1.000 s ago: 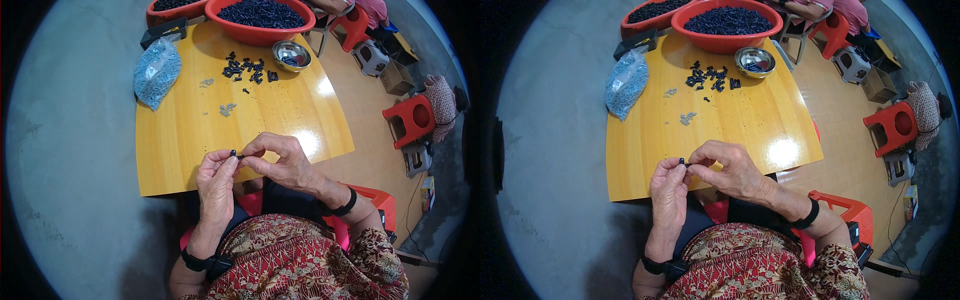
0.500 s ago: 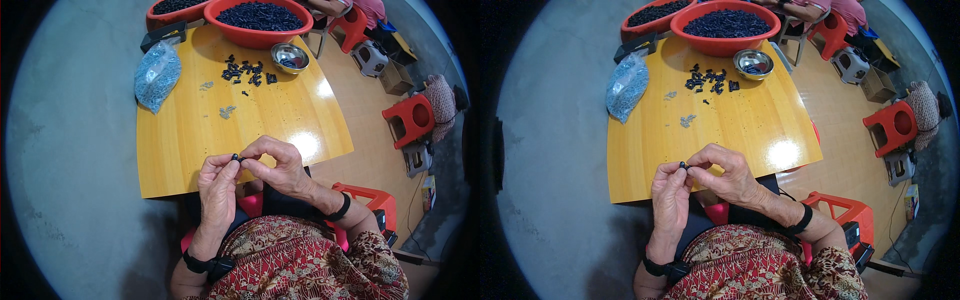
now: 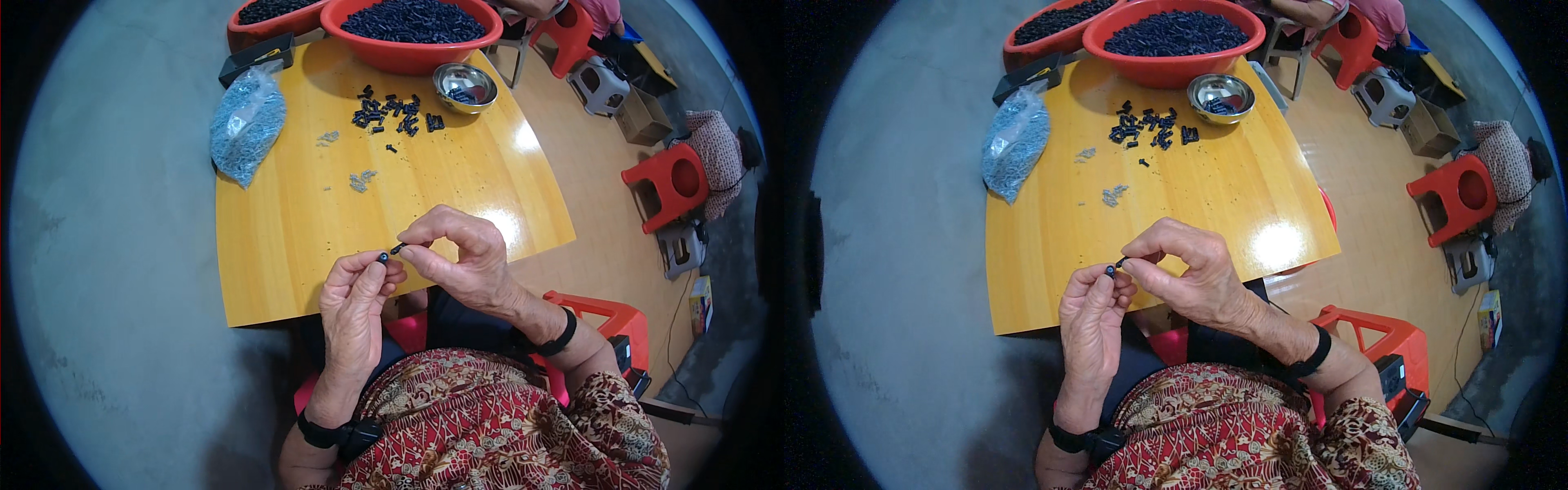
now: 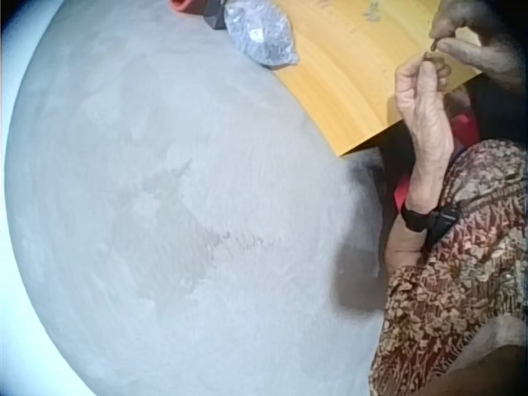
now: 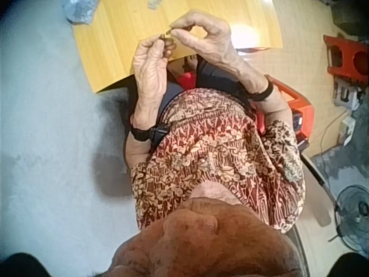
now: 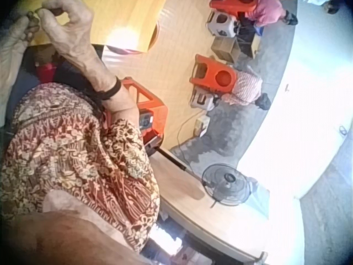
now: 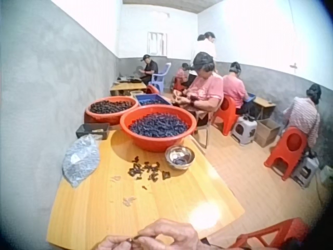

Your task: Manually assembling small black plastic components at a table in a workshop.

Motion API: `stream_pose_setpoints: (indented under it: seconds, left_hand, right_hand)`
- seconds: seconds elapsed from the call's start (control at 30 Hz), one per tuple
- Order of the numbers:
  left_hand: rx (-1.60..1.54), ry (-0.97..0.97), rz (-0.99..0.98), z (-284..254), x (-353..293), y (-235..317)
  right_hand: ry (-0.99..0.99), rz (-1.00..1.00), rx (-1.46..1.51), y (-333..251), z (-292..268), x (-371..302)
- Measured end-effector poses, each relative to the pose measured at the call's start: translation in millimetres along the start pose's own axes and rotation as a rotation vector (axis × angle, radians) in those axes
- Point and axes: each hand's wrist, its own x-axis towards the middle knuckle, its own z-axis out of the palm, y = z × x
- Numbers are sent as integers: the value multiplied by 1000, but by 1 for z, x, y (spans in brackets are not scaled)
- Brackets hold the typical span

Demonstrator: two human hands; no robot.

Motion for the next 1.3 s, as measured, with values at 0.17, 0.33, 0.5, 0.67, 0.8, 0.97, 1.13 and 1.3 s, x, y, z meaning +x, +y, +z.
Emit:
stream_pose_setpoints:
  seconds: [0.17, 0.33, 0.5, 0.67, 0.8, 0.97, 1.13, 1.3]
  left_hand:
    - [38, 2, 4, 0, -1, 0]
    - [73, 12, -12, 1, -1, 0]
    - [99, 38, -46, 4, -2, 2]
    - [93, 40, -61, 4, -2, 2]
    - [102, 28, -75, 2, -2, 1]
    - [114, 13, -80, 1, -2, 0]
    - [110, 4, -81, 1, -2, -2]
    - [131, -5, -85, -2, -3, -7]
  right_hand:
    - [-14, -51, -48, 2, -1, 1]
    - [-16, -104, -90, 3, -1, 2]
    - [-33, -100, -100, 3, -1, 2]
    - [-44, -94, -101, 2, -2, 3]
    - [-48, -97, -104, 2, -3, 3]
    - [-62, -141, -106, 4, -2, 4]
    - [-101, -199, -143, 4, -4, 6]
    - [-168, -278, -268, 2, -7, 6]
